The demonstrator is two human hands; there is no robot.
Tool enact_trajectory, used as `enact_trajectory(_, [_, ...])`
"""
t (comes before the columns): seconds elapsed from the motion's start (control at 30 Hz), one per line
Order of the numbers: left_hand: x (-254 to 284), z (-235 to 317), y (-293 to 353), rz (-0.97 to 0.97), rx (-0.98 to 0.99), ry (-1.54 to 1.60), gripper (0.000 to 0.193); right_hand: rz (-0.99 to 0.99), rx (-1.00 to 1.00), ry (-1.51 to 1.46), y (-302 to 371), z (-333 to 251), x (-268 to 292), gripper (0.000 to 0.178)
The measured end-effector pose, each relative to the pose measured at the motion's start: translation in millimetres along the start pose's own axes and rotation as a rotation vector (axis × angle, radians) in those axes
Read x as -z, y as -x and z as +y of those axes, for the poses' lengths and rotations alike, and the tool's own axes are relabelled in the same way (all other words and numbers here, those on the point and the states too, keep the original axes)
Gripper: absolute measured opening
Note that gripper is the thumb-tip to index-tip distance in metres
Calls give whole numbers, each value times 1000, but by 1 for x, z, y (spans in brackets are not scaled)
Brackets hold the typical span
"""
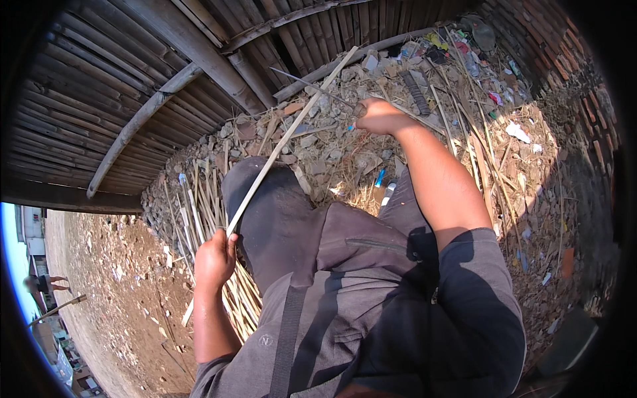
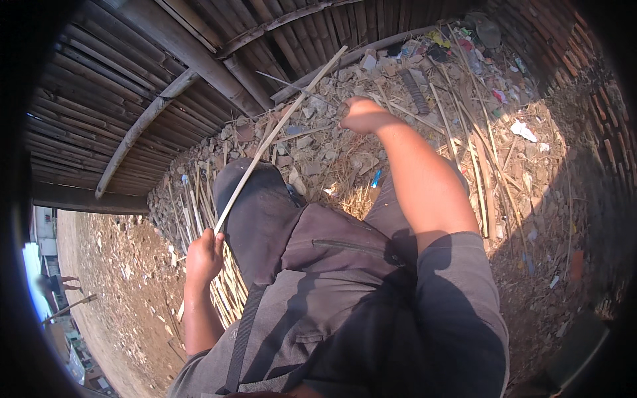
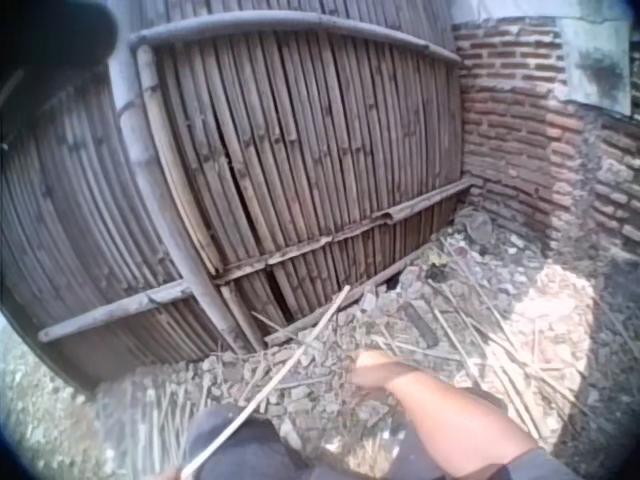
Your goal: The person shaves bamboo strips using a knife, scraping along their length one by one.
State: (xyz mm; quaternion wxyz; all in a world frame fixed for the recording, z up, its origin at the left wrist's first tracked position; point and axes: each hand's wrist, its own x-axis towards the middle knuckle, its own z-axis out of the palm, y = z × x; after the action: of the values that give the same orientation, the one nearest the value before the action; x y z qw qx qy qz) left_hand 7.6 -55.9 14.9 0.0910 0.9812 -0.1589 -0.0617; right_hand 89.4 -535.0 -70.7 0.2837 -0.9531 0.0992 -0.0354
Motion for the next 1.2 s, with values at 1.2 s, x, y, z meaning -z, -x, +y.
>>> enact_trajectory(1.2, [12,3,-7,-175,4,200,39,-332,424,64,30,-104,-16,29])
